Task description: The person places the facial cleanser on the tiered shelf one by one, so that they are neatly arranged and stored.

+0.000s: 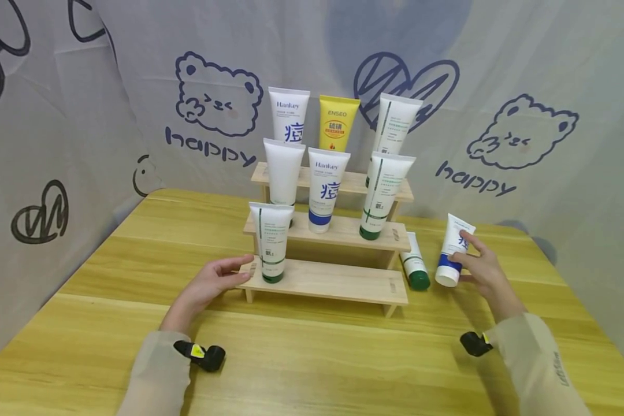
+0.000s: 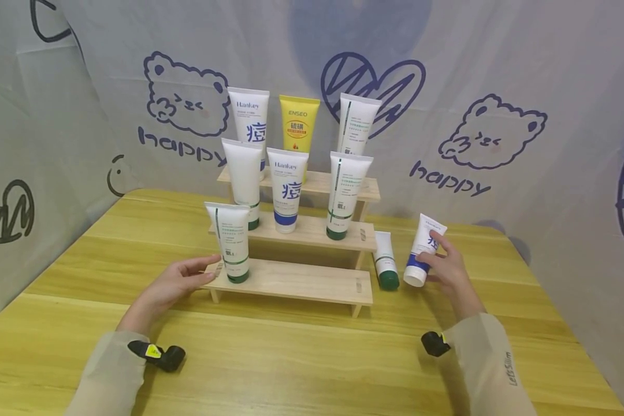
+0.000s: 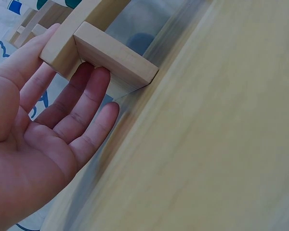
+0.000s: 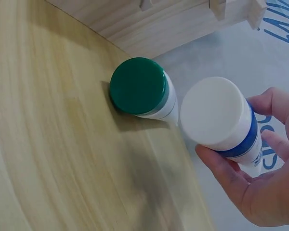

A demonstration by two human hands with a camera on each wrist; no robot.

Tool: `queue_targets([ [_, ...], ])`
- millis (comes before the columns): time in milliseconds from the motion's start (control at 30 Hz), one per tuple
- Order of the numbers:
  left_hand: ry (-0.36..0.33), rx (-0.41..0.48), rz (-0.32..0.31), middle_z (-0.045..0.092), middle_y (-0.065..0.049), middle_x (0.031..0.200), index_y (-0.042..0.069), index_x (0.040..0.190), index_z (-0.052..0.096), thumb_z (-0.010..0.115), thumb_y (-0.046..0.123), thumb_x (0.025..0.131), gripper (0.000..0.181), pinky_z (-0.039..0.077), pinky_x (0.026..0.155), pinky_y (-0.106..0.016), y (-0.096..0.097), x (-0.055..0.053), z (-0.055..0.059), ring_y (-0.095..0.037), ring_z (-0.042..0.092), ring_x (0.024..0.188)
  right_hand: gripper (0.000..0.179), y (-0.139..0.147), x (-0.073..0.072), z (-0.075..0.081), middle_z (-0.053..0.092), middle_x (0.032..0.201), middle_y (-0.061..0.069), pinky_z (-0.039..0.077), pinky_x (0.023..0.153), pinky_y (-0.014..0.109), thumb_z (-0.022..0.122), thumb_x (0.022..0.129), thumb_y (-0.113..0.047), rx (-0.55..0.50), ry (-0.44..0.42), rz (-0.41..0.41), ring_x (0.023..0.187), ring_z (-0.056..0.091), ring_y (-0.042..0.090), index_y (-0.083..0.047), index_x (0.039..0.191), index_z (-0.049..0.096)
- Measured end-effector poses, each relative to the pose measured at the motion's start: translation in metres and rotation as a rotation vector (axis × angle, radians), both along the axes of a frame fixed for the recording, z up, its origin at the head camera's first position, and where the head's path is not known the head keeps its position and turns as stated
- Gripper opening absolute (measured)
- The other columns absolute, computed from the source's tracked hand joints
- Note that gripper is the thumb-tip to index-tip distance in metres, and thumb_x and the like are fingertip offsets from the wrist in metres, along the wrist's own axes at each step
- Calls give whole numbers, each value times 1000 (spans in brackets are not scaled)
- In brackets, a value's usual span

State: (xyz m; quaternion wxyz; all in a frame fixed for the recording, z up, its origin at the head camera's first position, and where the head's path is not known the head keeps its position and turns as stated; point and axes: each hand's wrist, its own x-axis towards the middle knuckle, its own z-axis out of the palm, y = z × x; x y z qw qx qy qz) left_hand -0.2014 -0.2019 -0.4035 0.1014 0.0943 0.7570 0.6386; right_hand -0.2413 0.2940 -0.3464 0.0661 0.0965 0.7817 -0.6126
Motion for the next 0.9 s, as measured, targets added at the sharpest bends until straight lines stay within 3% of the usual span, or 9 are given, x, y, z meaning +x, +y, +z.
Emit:
queue_targets([
  [367,0,5,-2,42,-18,129,-2,129,45,63,21,85,53,41,81,-27,1,1,1,-21,44,101,67,-4,14,5,19,130,31,48,64,36,56,83,-3,47,114,29,107,32,39,-11,136,15],
  [700,-7,8,3,43,-18,128,-2,129,45,63,21,84,54,41,81,-28,1,1,1,-20,44,101,76,-11,29,14,12,136,31,49,63,32,52,84,2,-2,158,53,102,36,33,-23,144,13],
  [900,-2,4,1,43,-18,127,-2,129,45,63,21,84,54,41,81,-28,1,1,1,-21,44,100,78,-18,39,21,17,134,22,51,61,32,59,80,5,-95,209,33,92,43,18,-30,140,22],
])
